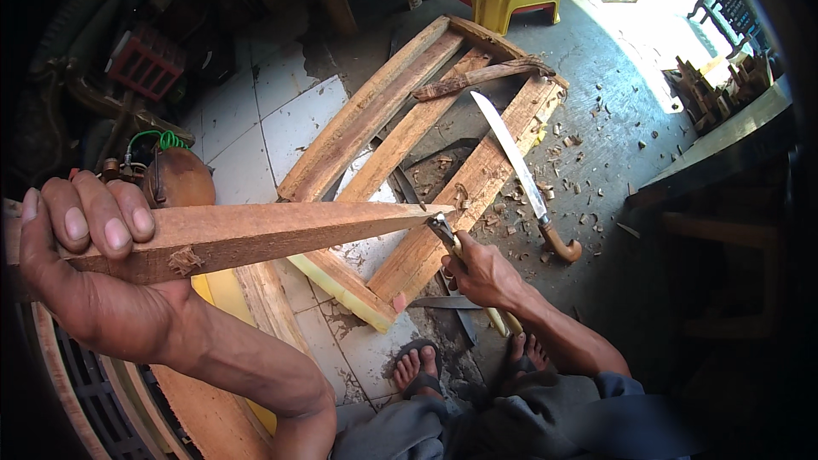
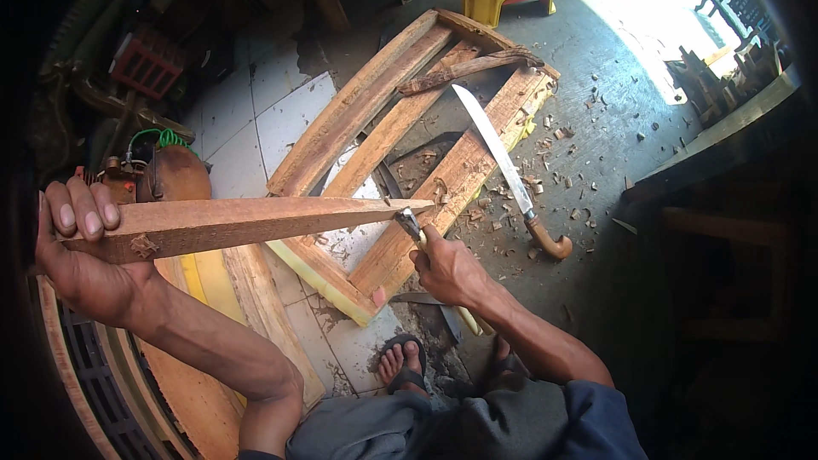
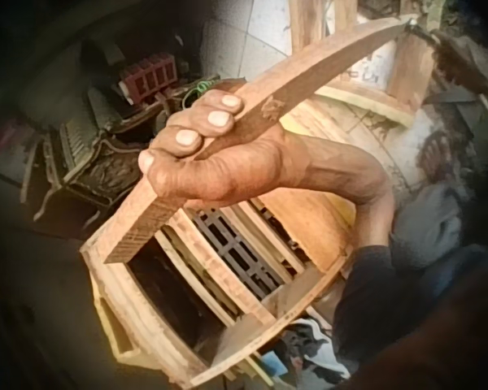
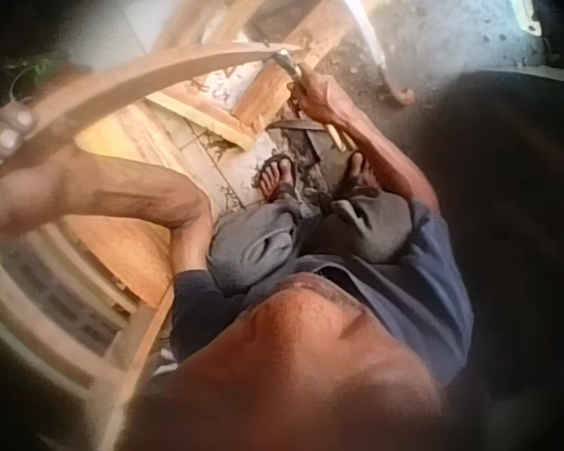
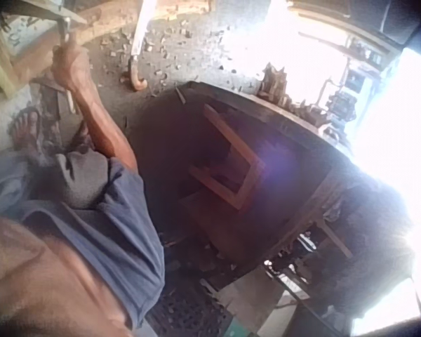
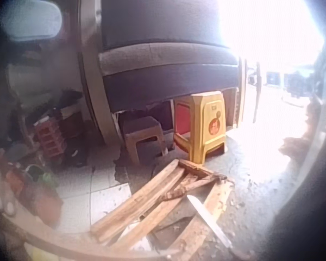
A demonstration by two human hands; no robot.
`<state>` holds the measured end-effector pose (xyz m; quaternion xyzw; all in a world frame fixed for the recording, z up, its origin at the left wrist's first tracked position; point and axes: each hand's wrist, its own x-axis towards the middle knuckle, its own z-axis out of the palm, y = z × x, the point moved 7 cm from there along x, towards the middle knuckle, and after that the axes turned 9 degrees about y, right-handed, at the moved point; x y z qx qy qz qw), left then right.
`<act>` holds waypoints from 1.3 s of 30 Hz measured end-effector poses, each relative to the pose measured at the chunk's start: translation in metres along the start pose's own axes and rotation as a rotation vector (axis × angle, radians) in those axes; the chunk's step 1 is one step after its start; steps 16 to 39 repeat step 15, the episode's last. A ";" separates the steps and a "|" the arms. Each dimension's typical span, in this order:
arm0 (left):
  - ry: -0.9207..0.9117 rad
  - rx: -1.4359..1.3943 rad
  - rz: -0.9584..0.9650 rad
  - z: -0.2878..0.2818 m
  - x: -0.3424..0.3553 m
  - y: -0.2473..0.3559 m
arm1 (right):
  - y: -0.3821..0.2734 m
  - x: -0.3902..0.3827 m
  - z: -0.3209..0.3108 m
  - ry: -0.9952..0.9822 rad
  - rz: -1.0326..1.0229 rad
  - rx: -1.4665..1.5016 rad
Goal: The person sits on the floor and uses a knife and a hammer to shape a thin wooden stick. They repeatedly tap the knife with the hammer to shave and refine the wood's edge.
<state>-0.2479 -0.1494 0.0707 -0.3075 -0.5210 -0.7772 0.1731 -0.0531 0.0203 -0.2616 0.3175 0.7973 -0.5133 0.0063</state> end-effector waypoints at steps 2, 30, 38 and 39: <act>-0.003 -0.001 -0.017 0.000 0.001 -0.001 | -0.001 0.000 -0.001 0.006 -0.016 -0.018; 0.003 0.036 0.003 0.010 0.001 0.001 | 0.007 0.006 0.003 0.107 -0.077 -0.073; 0.003 0.036 0.003 0.010 0.001 0.001 | 0.007 0.006 0.003 0.107 -0.077 -0.073; 0.003 0.036 0.003 0.010 0.001 0.001 | 0.007 0.006 0.003 0.107 -0.077 -0.073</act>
